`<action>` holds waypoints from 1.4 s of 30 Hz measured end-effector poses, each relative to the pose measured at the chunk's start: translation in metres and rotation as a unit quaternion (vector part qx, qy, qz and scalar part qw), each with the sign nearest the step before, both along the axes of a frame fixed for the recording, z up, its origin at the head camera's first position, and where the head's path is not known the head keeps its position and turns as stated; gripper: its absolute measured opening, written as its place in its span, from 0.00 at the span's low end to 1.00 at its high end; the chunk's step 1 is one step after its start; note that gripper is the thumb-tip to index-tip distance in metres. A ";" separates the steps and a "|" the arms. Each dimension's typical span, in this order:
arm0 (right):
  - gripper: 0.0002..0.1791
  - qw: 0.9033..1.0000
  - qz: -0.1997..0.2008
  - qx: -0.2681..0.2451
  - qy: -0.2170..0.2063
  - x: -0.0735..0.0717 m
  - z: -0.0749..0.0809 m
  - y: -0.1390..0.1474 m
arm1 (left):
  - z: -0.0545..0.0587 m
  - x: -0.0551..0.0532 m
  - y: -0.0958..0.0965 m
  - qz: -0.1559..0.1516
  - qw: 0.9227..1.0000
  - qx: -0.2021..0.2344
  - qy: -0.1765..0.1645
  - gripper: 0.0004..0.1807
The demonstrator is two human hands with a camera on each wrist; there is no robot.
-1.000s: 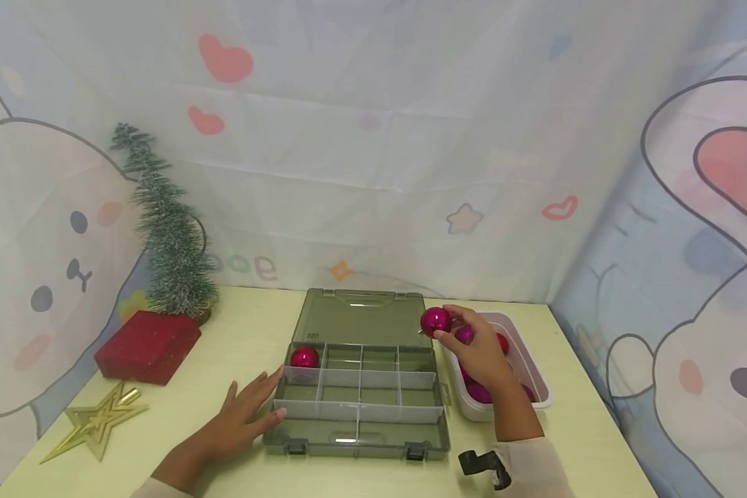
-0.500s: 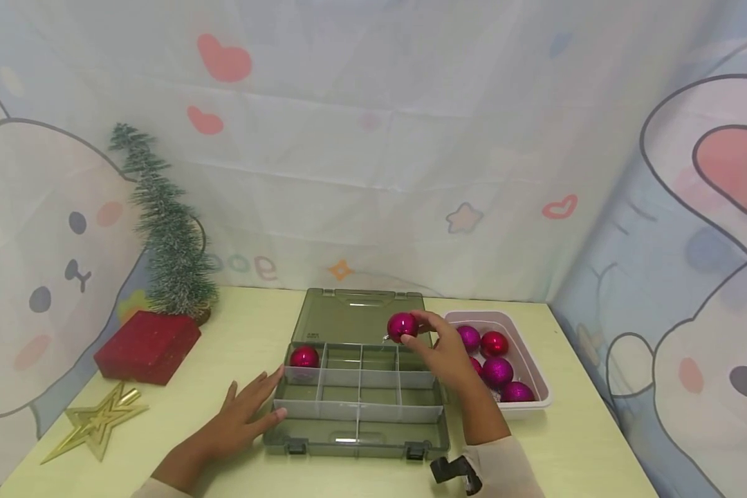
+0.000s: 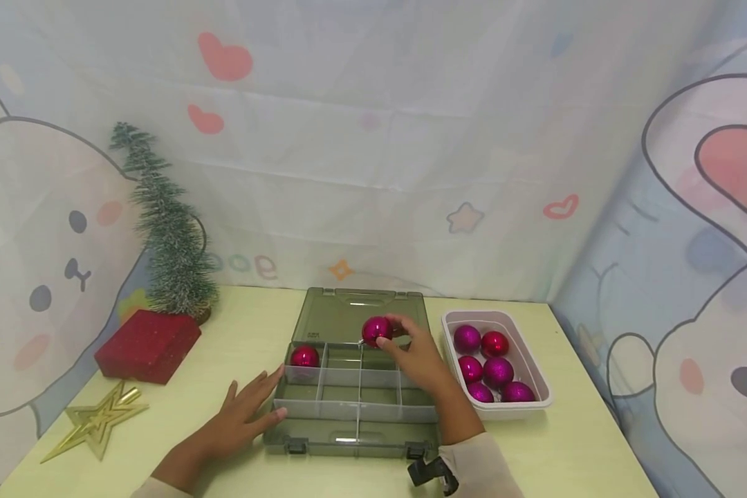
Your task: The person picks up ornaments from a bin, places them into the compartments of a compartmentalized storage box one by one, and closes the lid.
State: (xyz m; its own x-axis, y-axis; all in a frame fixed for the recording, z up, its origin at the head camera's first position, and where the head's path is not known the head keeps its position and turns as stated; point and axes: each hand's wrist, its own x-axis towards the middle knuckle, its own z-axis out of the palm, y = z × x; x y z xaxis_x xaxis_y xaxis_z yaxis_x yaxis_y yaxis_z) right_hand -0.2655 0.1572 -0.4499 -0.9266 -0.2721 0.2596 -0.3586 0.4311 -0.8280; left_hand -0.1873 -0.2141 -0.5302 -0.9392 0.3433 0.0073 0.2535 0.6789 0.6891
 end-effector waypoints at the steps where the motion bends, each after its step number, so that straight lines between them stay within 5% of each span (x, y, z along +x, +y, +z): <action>1: 0.28 1.000 0.001 0.001 0.000 0.000 -0.001 -0.002 | 0.000 0.000 0.000 0.000 1.000 0.002 0.000 0.45; 20: 0.24 1.000 0.007 0.002 0.020 -0.004 -0.015 -0.042 | 0.002 0.001 0.000 0.000 1.000 0.001 0.007 0.45; 42: 0.23 0.997 -0.002 0.063 0.049 0.007 -0.030 -0.060 | -0.001 -0.001 0.000 -0.001 1.000 0.000 0.005 0.45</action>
